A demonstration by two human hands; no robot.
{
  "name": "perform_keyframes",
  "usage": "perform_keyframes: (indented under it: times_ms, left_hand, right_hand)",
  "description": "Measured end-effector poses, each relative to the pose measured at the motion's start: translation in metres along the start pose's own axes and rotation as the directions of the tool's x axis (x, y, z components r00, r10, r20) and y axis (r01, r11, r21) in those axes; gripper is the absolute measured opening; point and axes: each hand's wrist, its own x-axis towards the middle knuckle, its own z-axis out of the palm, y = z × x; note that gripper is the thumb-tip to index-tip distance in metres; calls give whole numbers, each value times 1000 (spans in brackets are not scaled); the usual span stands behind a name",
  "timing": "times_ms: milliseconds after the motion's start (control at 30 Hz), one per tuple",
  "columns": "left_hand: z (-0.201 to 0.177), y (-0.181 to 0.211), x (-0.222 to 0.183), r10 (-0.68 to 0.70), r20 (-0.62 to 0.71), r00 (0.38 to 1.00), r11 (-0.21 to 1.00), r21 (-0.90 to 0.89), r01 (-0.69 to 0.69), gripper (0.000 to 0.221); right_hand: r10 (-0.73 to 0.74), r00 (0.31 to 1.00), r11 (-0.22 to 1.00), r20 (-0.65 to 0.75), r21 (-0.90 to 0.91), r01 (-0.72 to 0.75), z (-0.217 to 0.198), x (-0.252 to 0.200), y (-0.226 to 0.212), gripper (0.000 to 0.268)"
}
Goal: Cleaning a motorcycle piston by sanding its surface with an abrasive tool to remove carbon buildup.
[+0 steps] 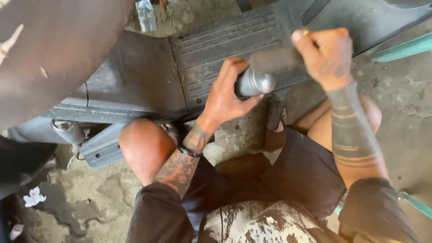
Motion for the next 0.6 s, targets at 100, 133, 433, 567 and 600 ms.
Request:
perform_keyframes:
  times_ms: [100,133,433,567,600]
  left_hand:
    - [0,1,-6,-3,1,1000,998,-58,3,65]
    - [1,1,-7,-7,6,1000,998,-59,7,65]
    - [7,3,-5,-16,0,1000,999,-38,16,60]
    - [8,1,-9,-28,48,998,999,-43,31,67]
    - [9,0,-5,-21,62,998,999,-47,24,68]
  right_hand:
    - [-256,963,967,88,32,254,-8,-12,-53,69]
    - [-250,964,968,89,35,248,-5,-10,-40,69]
    - [-320,946,947,52,6,320,0,-15,-21,63]
    - [-106,993,993,46,-55,109,-12,-14,-14,69]
    - [-27,1000,995,11,-92,28,-22,-7,-12,75]
